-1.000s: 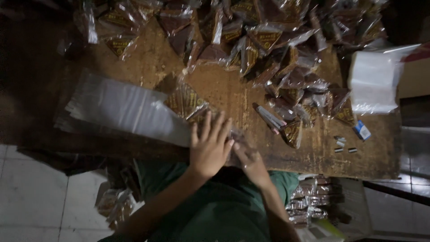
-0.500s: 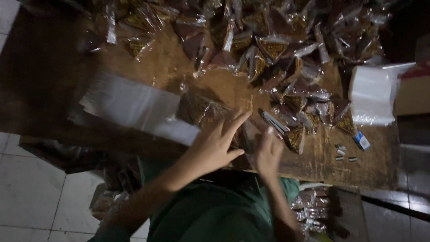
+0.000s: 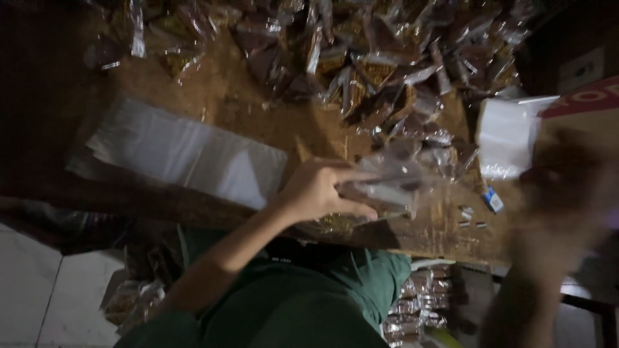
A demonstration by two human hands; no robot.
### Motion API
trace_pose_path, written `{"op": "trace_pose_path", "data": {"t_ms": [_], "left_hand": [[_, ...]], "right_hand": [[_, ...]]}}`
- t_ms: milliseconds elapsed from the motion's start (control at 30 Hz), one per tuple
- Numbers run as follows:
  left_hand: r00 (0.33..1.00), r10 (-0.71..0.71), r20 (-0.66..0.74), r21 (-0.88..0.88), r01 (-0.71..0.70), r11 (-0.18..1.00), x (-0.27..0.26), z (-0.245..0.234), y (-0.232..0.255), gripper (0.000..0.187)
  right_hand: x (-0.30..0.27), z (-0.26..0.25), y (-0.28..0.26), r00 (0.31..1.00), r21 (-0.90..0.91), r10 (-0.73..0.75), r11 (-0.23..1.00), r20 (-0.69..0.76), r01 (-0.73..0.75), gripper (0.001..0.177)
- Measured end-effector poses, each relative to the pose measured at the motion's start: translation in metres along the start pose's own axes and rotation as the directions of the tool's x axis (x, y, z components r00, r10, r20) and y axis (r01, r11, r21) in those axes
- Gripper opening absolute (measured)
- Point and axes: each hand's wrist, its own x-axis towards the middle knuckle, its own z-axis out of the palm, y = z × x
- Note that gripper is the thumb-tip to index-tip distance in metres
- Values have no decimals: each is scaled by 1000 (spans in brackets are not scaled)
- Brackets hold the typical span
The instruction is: Packing small triangular snack packets into larger plastic bags and sealing them with a stapler.
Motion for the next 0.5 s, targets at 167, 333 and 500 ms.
{"op": "trace_pose_path", "data": {"t_ms": [167, 333, 500], "left_hand": [[994, 100, -50, -30, -102, 994, 7, 17, 11, 54], [995, 83, -60, -193, -93, 977, 7, 8, 16, 38], [996, -31, -78, -222, 13, 975, 0, 17, 27, 24]], "right_hand": [[-8, 9, -21, 813, -239, -212, 889, 542, 391, 17], [-6, 8, -23, 822, -43, -263, 944, 505, 328, 84], [-23, -10, -28, 774, -161, -196, 920, 602, 358, 22]]}}
